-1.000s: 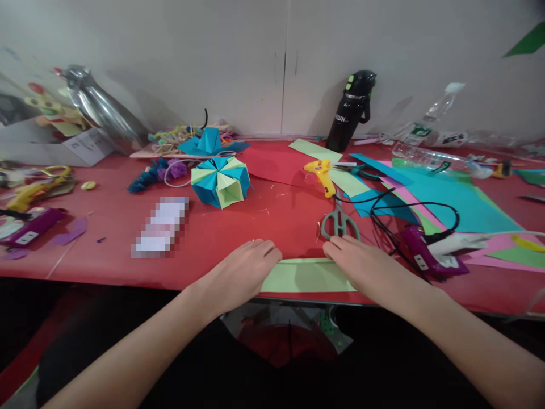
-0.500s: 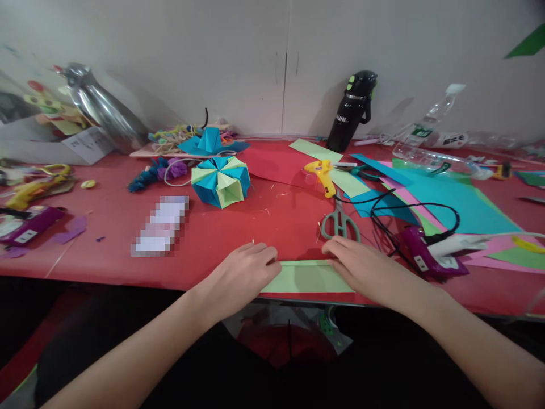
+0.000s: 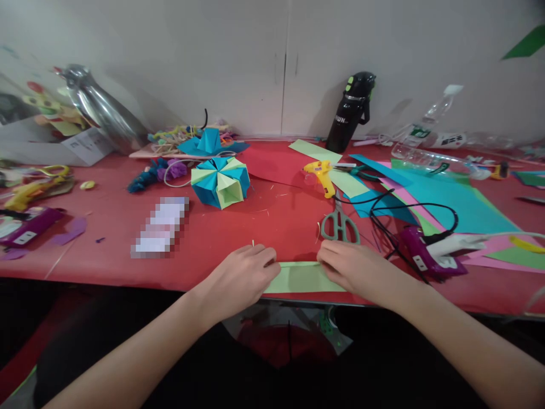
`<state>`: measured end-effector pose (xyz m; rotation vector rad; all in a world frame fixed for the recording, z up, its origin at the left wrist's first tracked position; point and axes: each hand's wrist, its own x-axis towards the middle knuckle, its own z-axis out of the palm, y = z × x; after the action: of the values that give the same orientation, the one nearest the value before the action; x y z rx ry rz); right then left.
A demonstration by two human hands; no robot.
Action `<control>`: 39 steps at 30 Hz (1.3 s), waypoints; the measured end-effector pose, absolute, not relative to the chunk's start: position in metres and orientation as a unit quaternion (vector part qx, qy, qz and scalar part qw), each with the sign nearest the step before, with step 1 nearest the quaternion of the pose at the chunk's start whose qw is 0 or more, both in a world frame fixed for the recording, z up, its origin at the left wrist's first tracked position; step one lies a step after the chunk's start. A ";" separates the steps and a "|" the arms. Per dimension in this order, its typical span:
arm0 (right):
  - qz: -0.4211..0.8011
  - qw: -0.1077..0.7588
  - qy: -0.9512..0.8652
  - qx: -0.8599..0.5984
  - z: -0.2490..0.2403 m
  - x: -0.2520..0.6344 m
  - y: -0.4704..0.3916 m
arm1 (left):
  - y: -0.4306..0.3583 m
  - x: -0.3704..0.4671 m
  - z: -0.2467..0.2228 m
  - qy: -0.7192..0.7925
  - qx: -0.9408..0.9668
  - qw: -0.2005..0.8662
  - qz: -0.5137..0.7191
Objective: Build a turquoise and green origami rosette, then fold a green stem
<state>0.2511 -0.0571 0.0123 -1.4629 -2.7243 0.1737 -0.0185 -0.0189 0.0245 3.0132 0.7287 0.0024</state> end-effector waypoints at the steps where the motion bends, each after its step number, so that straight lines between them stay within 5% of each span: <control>1: 0.038 0.016 -0.884 -0.466 0.012 0.250 -0.059 | -0.019 -0.019 0.024 0.239 0.971 0.026 0.004; 19: -0.072 -0.023 -0.872 -0.483 0.012 0.234 -0.091 | -0.019 -0.010 0.018 0.349 0.905 0.236 0.058; 24: 0.023 0.002 -0.860 -0.509 0.012 0.238 -0.086 | -0.018 -0.009 0.016 0.386 0.874 0.286 0.066; 34: 0.163 0.101 -0.826 -0.530 0.012 0.239 -0.064 | -0.023 -0.009 0.016 0.320 0.945 0.070 -0.009; 39: 0.135 0.093 -0.841 -0.515 0.013 0.239 -0.067 | -0.027 -0.009 0.016 0.304 0.952 -0.019 -0.029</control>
<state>0.2390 -0.0670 0.0128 -1.5277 -2.4971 0.4008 -0.0095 -0.0267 0.0162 3.0273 0.9674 -0.0932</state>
